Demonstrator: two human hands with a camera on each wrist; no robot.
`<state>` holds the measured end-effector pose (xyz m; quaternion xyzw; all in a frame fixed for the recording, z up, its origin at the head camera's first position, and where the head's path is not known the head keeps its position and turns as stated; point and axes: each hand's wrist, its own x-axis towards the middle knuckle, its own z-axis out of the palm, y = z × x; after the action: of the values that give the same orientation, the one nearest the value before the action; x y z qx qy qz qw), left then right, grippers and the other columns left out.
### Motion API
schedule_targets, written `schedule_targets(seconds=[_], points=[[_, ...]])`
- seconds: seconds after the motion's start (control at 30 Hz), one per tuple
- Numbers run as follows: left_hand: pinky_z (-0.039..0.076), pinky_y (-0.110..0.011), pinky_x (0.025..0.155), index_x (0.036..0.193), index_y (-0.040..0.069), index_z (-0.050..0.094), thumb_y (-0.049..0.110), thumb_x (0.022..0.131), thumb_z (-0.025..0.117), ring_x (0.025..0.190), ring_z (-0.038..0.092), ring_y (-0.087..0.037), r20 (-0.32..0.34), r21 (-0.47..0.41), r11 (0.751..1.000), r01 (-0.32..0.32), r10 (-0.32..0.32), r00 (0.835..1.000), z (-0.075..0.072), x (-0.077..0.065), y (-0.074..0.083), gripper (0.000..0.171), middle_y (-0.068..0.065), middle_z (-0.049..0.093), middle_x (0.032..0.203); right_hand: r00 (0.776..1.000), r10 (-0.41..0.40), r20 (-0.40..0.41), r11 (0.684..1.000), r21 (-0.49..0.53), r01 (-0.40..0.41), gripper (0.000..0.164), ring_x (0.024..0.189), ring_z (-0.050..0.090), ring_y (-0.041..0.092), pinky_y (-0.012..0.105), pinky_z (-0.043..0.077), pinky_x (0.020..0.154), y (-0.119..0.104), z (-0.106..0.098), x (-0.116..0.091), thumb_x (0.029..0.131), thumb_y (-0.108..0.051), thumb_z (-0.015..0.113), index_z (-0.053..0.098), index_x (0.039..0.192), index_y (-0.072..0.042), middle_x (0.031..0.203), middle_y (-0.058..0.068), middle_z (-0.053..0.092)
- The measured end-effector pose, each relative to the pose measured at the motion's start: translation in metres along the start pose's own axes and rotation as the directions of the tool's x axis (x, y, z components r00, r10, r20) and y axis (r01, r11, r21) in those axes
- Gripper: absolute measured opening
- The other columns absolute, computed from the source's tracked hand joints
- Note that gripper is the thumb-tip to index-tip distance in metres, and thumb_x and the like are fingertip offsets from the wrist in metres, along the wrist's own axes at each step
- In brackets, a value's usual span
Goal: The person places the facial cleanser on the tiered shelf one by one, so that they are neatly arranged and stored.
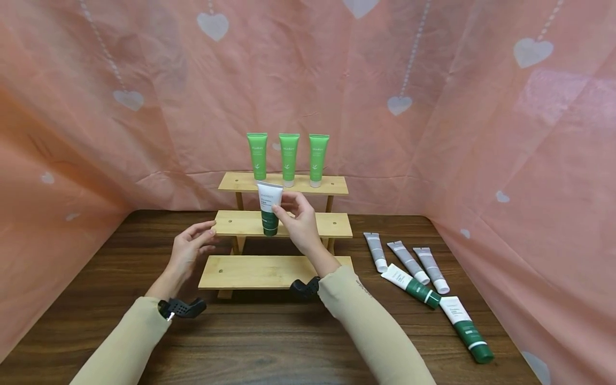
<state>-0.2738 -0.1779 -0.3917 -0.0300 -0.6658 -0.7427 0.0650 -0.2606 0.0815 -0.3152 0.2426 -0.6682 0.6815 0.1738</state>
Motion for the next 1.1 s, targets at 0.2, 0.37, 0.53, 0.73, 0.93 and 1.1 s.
schedule_targets(seconds=[0.2,0.37,0.53,0.73,0.93,1.1], points=[[0.05,-0.046,0.083,0.125,-0.006,0.053,0.013,0.089,0.064,0.089,0.064,-0.028,0.007,-0.005,1.0,-0.013,0.013,1.0,0.0,0.0,0.001,0.041,0.004,0.067,0.09,1.0,0.004,0.02,1.0,0.022,-0.004,0.028,0.098,0.056,0.03,0.028,0.049,0.08,0.01,0.008,0.007,0.087,0.006,0.06,0.05,0.113,0.009,0.11,0.021,0.055],[0.052,-0.039,0.078,0.125,-0.006,0.053,0.012,0.09,0.063,0.089,0.064,-0.027,0.006,-0.006,1.0,-0.009,0.009,1.0,-0.001,0.0,0.001,0.041,0.003,0.067,0.09,1.0,0.011,0.026,1.0,0.011,-0.012,0.03,0.1,0.056,0.033,0.027,0.049,0.079,0.008,0.017,0.01,0.087,0.006,0.06,0.05,0.114,0.01,0.111,0.021,0.055],[0.053,-0.036,0.074,0.125,-0.006,0.053,0.011,0.089,0.063,0.087,0.065,-0.025,0.006,-0.011,1.0,-0.014,0.014,1.0,-0.003,0.008,-0.008,0.04,0.003,0.067,0.09,0.999,0.034,0.02,0.999,0.018,-0.035,0.029,0.099,0.057,0.031,0.026,0.048,0.079,0.012,0.022,0.014,0.087,0.007,0.06,0.049,0.114,0.01,0.11,0.021,0.055],[0.052,-0.043,0.08,0.124,-0.002,0.056,0.017,0.088,0.066,0.084,0.065,-0.021,-0.011,-0.023,1.0,-0.004,0.004,1.0,-0.007,0.014,-0.021,0.042,0.004,0.067,0.089,0.997,0.071,0.023,0.997,0.022,-0.071,0.028,0.101,0.056,0.031,0.028,0.048,0.081,0.014,0.026,0.019,0.088,0.006,0.059,0.05,0.114,0.009,0.112,0.023,0.054],[0.052,-0.041,0.078,0.122,0.0,0.058,0.021,0.086,0.069,0.088,0.065,-0.026,-0.029,-0.015,1.0,-0.016,0.016,0.999,-0.007,0.013,-0.021,0.043,0.004,0.067,0.089,0.997,0.073,0.014,0.997,0.034,-0.074,0.029,0.104,0.055,0.033,0.027,0.047,0.083,0.018,0.031,0.024,0.088,0.005,0.059,0.049,0.115,0.009,0.114,0.024,0.054],[0.05,-0.046,0.083,0.123,0.001,0.058,0.021,0.087,0.068,0.085,0.065,-0.021,-0.034,-0.013,1.0,-0.011,0.011,0.999,-0.006,0.009,-0.02,0.043,0.004,0.066,0.087,0.997,0.07,0.025,0.997,0.044,-0.071,0.028,0.102,0.057,0.029,0.028,0.048,0.083,0.029,0.03,0.027,0.087,0.005,0.06,0.05,0.114,0.007,0.112,0.021,0.056]])
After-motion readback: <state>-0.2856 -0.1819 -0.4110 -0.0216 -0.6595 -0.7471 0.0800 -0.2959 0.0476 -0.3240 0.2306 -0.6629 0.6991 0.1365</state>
